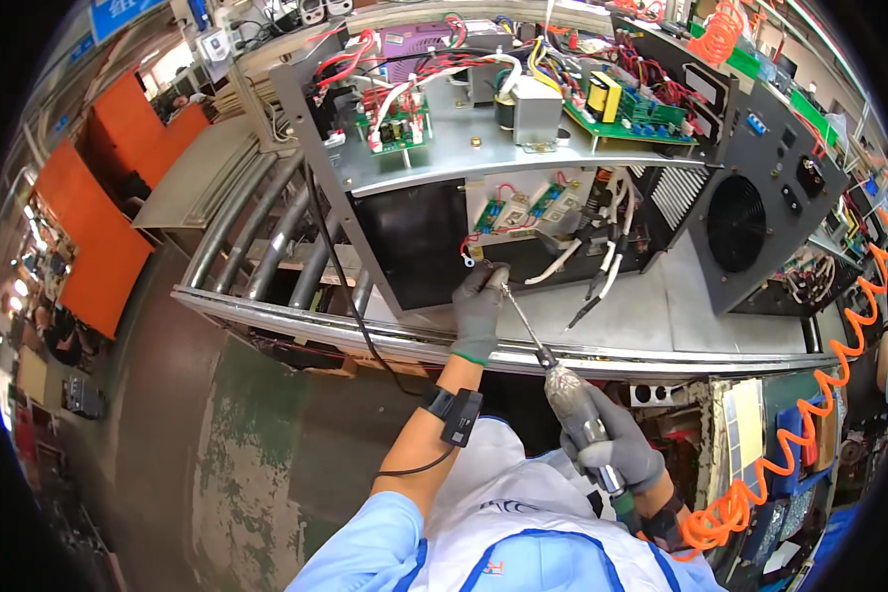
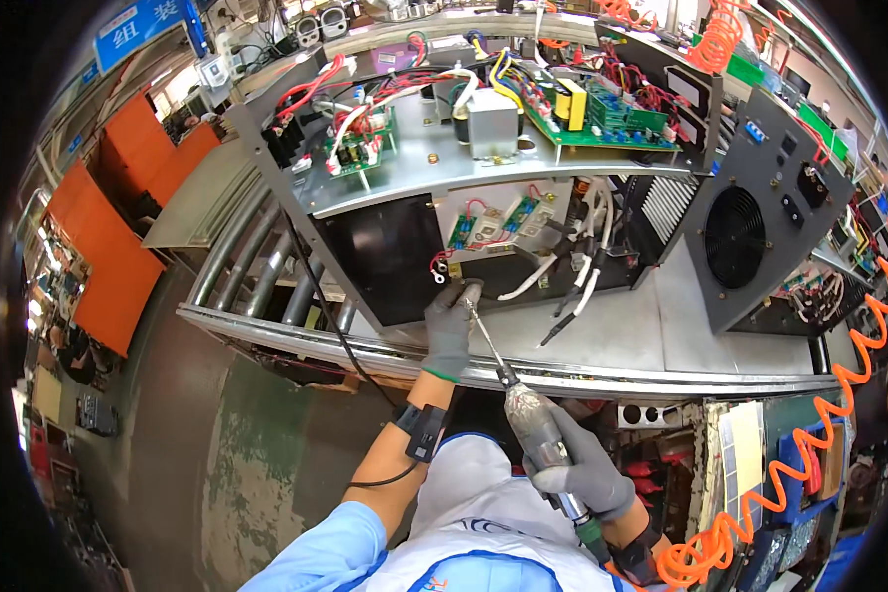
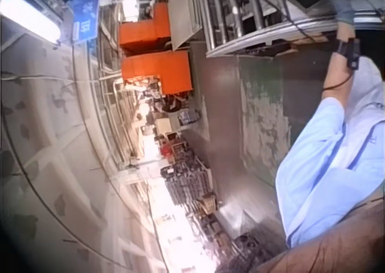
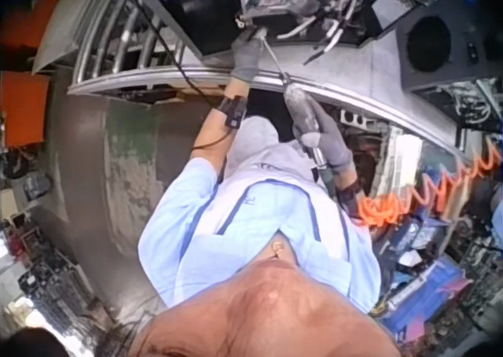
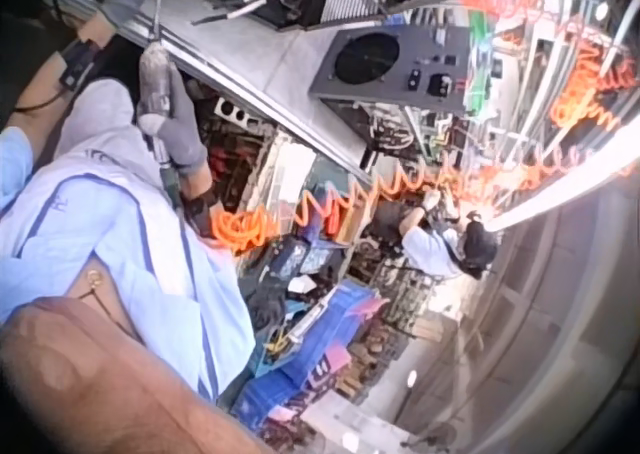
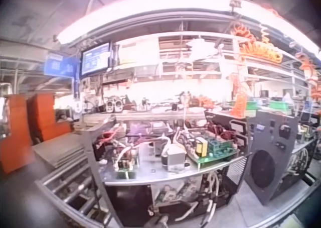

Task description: The recorder installs casters and performs internal assembly on industrial power inverter units using a pneumatic screwdriver in a factory setting.

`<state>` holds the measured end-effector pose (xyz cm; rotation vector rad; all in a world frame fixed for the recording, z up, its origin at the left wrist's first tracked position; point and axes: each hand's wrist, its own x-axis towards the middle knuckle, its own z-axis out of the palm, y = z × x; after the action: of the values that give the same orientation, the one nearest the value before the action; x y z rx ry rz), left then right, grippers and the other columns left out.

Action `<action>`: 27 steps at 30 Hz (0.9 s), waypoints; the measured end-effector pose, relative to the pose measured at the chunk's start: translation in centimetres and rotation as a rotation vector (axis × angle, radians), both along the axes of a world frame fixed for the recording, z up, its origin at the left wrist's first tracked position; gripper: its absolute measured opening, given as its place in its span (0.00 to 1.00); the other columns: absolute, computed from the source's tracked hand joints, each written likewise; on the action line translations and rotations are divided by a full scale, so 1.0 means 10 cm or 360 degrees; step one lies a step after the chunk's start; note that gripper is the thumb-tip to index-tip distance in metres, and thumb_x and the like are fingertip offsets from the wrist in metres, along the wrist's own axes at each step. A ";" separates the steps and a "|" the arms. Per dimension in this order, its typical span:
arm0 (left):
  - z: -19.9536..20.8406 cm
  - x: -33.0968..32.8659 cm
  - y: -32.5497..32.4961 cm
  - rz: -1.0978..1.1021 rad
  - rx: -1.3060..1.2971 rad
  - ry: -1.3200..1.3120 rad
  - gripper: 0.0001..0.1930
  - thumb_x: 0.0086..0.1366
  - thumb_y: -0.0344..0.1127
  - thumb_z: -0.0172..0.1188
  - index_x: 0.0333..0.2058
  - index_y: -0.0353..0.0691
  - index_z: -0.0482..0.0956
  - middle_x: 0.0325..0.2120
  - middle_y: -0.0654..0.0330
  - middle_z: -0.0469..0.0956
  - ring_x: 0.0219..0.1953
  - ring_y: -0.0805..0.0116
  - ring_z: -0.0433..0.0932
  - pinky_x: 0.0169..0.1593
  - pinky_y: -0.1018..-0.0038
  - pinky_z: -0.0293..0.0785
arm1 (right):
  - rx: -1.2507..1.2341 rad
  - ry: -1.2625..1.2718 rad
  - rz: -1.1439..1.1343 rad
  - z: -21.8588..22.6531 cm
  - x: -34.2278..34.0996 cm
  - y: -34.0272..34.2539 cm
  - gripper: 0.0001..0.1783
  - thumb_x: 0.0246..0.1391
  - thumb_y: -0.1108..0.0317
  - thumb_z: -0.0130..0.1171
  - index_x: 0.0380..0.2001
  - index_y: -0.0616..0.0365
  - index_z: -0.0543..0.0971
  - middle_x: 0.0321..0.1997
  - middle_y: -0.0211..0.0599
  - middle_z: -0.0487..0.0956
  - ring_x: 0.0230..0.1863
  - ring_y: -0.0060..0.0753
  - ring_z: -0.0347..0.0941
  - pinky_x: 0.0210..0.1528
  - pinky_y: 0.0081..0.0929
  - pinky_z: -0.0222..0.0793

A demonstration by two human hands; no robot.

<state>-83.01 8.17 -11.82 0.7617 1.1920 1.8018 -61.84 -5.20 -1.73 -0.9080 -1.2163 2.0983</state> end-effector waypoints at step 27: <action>0.34 -0.54 0.11 -0.0989 -0.0159 -0.0700 0.16 0.60 0.44 0.52 0.40 0.37 0.72 0.10 0.72 0.53 0.11 0.81 0.49 0.14 0.83 0.43 | 0.0020 0.0131 -0.0019 0.01 0.09 -0.04 0.49 0.27 0.71 0.60 0.59 0.61 0.52 0.29 0.35 0.67 0.25 0.24 0.66 0.24 0.19 0.64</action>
<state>-88.38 9.27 -8.41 0.5552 0.6510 1.2864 -60.90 -5.59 -1.61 -0.8134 -1.1778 2.0950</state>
